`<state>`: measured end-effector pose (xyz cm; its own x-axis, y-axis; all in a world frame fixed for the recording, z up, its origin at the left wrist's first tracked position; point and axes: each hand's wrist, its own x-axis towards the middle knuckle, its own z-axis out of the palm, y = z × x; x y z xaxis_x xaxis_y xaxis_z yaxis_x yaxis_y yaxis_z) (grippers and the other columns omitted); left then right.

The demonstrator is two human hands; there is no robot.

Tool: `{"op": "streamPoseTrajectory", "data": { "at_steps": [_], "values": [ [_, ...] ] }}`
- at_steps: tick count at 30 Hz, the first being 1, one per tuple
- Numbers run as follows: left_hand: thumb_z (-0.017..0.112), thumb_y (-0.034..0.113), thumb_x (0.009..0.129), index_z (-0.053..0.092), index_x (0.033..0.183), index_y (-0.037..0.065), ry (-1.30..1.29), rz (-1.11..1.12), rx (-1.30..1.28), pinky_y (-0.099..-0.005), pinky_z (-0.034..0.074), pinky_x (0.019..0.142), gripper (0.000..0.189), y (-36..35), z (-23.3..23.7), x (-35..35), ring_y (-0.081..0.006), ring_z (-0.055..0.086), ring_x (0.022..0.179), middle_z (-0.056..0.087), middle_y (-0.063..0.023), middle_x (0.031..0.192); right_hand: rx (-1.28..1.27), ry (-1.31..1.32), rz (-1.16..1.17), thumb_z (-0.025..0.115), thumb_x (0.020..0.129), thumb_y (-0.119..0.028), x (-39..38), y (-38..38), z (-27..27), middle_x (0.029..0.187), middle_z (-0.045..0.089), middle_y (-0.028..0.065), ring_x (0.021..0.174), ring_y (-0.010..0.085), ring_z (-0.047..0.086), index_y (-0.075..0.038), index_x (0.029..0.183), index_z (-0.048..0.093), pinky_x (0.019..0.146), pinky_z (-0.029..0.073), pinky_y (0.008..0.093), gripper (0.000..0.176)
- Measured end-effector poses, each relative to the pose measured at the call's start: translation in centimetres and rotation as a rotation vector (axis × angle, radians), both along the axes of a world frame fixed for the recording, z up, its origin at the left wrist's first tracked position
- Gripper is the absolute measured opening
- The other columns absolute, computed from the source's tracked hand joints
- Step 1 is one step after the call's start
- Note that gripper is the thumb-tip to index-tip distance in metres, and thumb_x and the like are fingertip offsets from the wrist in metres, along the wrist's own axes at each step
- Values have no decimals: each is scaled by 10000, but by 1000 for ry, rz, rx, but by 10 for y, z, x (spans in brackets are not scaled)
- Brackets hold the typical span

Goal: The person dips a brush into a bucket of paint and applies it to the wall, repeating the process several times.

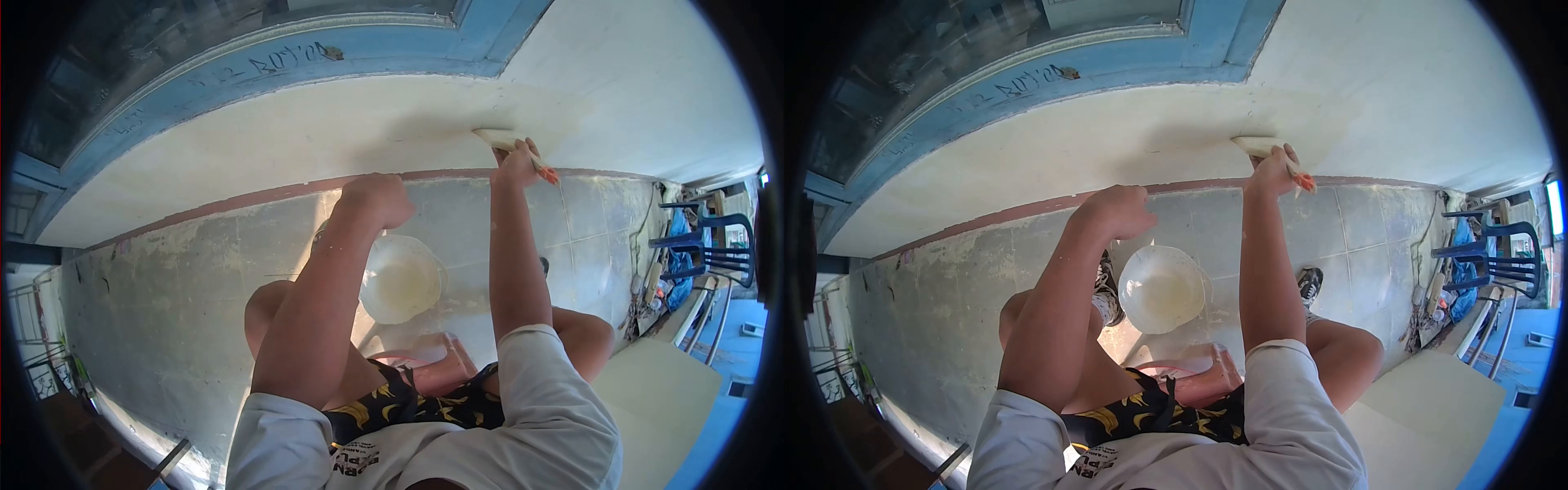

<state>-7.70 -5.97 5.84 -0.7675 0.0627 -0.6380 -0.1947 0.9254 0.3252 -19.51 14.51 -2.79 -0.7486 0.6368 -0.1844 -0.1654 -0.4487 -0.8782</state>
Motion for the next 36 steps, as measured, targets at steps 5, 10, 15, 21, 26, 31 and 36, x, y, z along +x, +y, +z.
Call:
{"op": "streamPoseTrajectory", "data": {
  "at_steps": [5, 10, 15, 21, 26, 31, 36],
  "values": [
    [522, 259, 760, 627, 1009, 3, 19, -7, -21, -383, 484, 834, 372, -5, -1, -4, -300, 622, 937, 641, -190, 1009, 18, -36, 206, 540, 821, -54, 84, 34, 5, 1108, 520, 144, 963, 315, 587, -57, 1121, 482, 760, 545, 392, 305],
    [523, 252, 754, 652, 934, -3, 248, -37, -33, -395, 499, 796, 337, 2, -4, 9, -312, 639, 882, 657, -196, 921, -68, -193, 461, 554, 776, -69, 165, 59, 15, 1066, 544, 118, 910, 292, 607, -79, 1101, 502, 711, 552, 398, 329],
    [494, 181, 764, 656, 1013, 35, -64, -100, -78, -384, 487, 854, 331, 16, -6, 26, -277, 605, 1017, 634, -161, 1072, -186, -282, 674, 527, 774, -42, 233, 84, 35, 1055, 553, 122, 904, 273, 614, -65, 1131, 488, 696, 558, 403, 360],
    [516, 205, 761, 658, 988, 26, 47, -92, -88, -385, 493, 828, 323, 24, -20, 34, -287, 622, 968, 643, -166, 1035, -211, -398, 843, 507, 776, 29, 281, 101, -2, 1023, 555, 155, 885, 269, 616, -13, 1129, 493, 694, 562, 400, 356],
    [510, 207, 767, 657, 991, 29, 25, -89, -102, -386, 493, 830, 322, 28, -20, 29, -290, 621, 967, 642, -166, 1036, -333, -373, 976, 517, 766, 62, 280, 87, -14, 1004, 556, 131, 866, 246, 608, -8, 1069, 543, 705, 551, 368, 312],
    [511, 222, 774, 655, 992, 27, 10, -122, -100, -388, 494, 832, 326, 35, -26, 24, -295, 619, 967, 641, -166, 1035, -456, -303, 1009, 539, 769, 61, 269, 78, -17, 1009, 558, 120, 933, 237, 586, -9, 1076, 538, 800, 519, 364, 315],
    [510, 222, 776, 651, 999, 23, 24, -122, -94, -389, 493, 837, 330, 39, -28, 19, -298, 617, 968, 640, -169, 1036, -467, -243, 934, 571, 755, 34, 261, 71, 1, 1118, 557, 148, 1052, 263, 555, 26, 1214, 476, 939, 444, 377, 469]
  ]
}}
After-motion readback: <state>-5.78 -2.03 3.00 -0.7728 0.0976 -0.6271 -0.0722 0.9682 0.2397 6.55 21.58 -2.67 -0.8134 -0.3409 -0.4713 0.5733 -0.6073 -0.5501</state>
